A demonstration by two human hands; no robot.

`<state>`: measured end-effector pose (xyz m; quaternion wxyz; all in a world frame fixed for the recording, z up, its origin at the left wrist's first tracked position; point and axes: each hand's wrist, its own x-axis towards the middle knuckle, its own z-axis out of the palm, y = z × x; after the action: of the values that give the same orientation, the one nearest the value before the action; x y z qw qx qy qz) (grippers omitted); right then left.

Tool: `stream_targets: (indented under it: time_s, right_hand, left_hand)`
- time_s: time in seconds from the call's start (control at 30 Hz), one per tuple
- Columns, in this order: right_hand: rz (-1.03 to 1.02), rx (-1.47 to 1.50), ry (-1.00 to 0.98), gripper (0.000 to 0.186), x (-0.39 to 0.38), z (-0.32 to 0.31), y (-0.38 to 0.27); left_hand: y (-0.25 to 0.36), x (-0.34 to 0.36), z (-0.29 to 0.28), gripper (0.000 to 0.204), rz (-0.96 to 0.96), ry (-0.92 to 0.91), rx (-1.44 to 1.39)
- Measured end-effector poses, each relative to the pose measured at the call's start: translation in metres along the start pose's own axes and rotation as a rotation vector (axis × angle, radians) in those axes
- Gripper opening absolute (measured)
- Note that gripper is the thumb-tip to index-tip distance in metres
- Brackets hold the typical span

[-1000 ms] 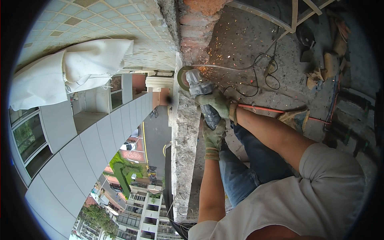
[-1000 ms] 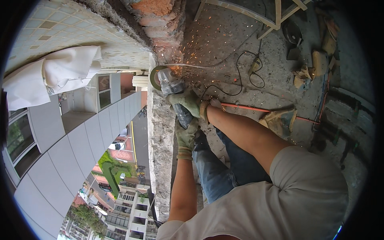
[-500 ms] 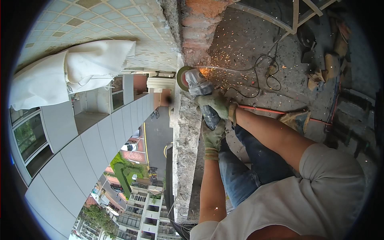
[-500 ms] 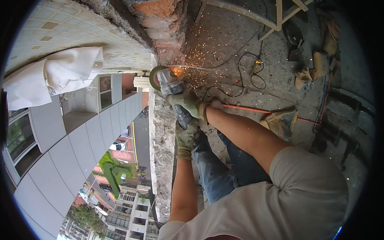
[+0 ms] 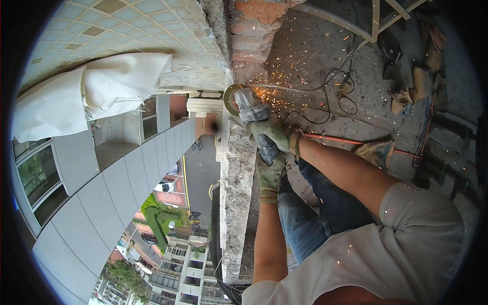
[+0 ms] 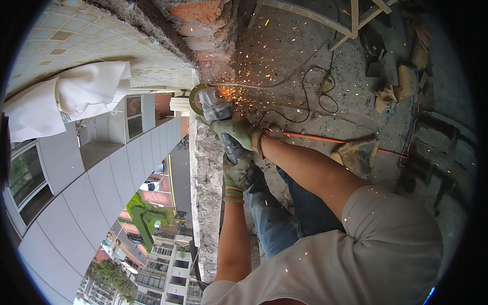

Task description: Using an angle grinder to grind concrete and cut metal rebars on a building ledge.

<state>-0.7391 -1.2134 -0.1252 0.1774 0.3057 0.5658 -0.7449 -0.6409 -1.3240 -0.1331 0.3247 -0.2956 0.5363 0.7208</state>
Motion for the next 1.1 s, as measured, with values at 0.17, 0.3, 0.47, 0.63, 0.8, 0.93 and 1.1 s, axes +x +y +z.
stream_targets:
  time_s: [0.17, 0.3, 0.47, 0.63, 0.8, 0.93, 1.1]
  right_hand:
    - [0.041, 0.07, -0.04, 0.022, 0.0, 0.002, 0.0]
    - [0.043, 0.14, -0.052, 0.024, -0.001, 0.002, 0.0]
    - [0.118, 0.06, -0.003, 0.026, -0.002, 0.002, 0.002]
    - [0.126, 0.092, -0.034, 0.028, -0.002, 0.002, 0.003]
    - [0.114, 0.127, -0.048, 0.028, -0.002, 0.005, 0.001]
    - [0.164, 0.148, -0.136, 0.027, -0.01, -0.001, -0.004]
    - [0.26, -0.04, -0.234, 0.031, -0.044, -0.047, 0.007]
  left_hand:
    - [0.0, 0.003, -0.002, 0.047, 0.016, -0.004, 0.026]
    - [-0.006, 0.005, -0.006, 0.047, -0.017, 0.011, 0.048]
    - [-0.011, 0.008, -0.01, 0.049, 0.061, -0.003, 0.07]
    - [-0.011, 0.005, -0.01, 0.049, 0.014, 0.004, 0.09]
    - [-0.01, 0.006, -0.014, 0.051, 0.058, -0.007, 0.058]
    - [-0.005, -0.006, -0.009, 0.053, 0.038, -0.04, 0.066]
    - [0.033, -0.082, 0.018, 0.038, 0.17, -0.128, 1.146]
